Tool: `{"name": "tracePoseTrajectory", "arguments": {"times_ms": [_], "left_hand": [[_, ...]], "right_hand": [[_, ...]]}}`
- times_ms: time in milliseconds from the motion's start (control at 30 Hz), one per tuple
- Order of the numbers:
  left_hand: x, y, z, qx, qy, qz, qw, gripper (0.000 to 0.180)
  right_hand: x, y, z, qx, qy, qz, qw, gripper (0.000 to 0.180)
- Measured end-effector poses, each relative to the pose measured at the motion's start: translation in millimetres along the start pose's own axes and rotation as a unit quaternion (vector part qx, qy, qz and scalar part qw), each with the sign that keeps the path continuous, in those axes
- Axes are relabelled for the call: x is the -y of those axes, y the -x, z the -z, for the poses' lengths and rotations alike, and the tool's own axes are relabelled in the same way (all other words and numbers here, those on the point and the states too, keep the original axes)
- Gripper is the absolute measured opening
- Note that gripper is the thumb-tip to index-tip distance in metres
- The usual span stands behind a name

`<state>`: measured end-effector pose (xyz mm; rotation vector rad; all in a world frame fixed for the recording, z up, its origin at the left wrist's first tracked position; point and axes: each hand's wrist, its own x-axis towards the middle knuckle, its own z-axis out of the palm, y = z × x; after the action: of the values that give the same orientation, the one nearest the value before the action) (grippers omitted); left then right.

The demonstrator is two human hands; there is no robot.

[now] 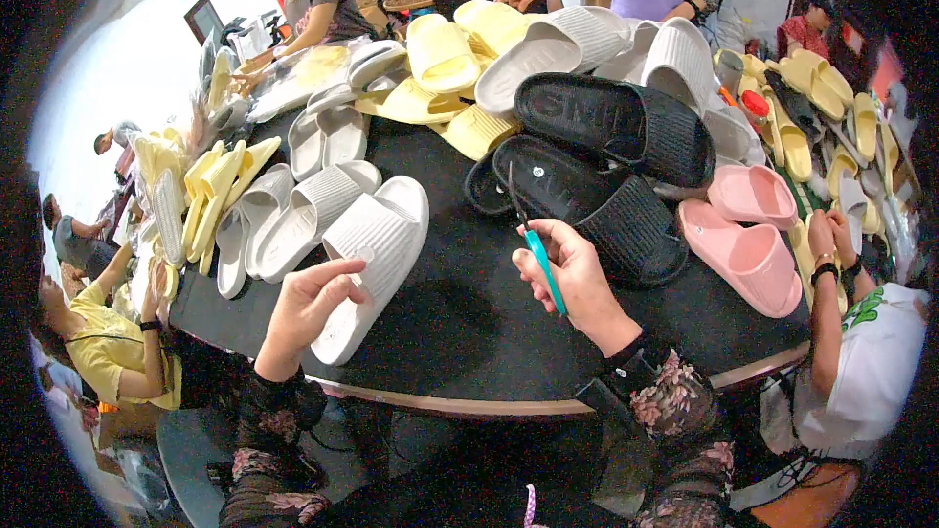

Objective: The recorder uses scissors to trim excess material or threads from mass-produced sandals/slides at a group work table.

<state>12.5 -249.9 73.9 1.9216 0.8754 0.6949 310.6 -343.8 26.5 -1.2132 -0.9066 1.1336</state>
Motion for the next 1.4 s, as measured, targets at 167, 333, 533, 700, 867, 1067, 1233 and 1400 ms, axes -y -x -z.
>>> {"name": "tracePoseTrajectory", "arguments": {"times_ms": [167, 333, 533, 700, 867, 1067, 1233, 1400], "left_hand": [[-7.7, -11.9, 9.5, 0.018, -0.014, -0.004, 1.000, 0.032], [7.0, -24.3, 25.4, 0.031, -0.072, 0.025, 0.997, 0.028], [36.6, -39.9, 42.3, -0.025, -0.159, 0.063, 0.985, 0.026], [51.5, -47.8, 44.3, -0.109, -0.033, 0.122, 0.986, 0.044], [77.6, -51.6, 46.0, -0.097, 0.213, 0.181, 0.955, 0.066], [63.0, -61.7, 22.5, -0.079, 0.276, 0.163, 0.944, 0.031], [43.5, -57.7, -3.0, -0.065, 0.256, 0.136, 0.955, 0.030], [5.3, -57.5, -20.1, -0.118, 0.181, 0.049, 0.975, 0.041]], "right_hand": [[0.6, 2.4, 4.0, -0.002, 0.003, 0.002, 1.000, 0.038], [-1.2, 1.0, 1.1, 0.008, -0.011, -0.003, 1.000, 0.038], [1.8, 0.1, -0.2, 0.013, -0.004, 0.000, 1.000, 0.033], [0.9, 1.3, 6.0, 0.038, 0.004, 0.009, 0.999, 0.031], [-1.0, 3.0, 5.3, 0.048, 0.022, 0.011, 0.999, 0.038], [-1.6, 7.0, 5.3, 0.054, 0.002, 0.040, 0.998, 0.041], [-1.9, 3.5, 5.8, 0.053, 0.006, 0.037, 0.998, 0.043], [-0.3, 1.2, 5.0, 0.050, 0.016, 0.049, 0.997, 0.039]]}}
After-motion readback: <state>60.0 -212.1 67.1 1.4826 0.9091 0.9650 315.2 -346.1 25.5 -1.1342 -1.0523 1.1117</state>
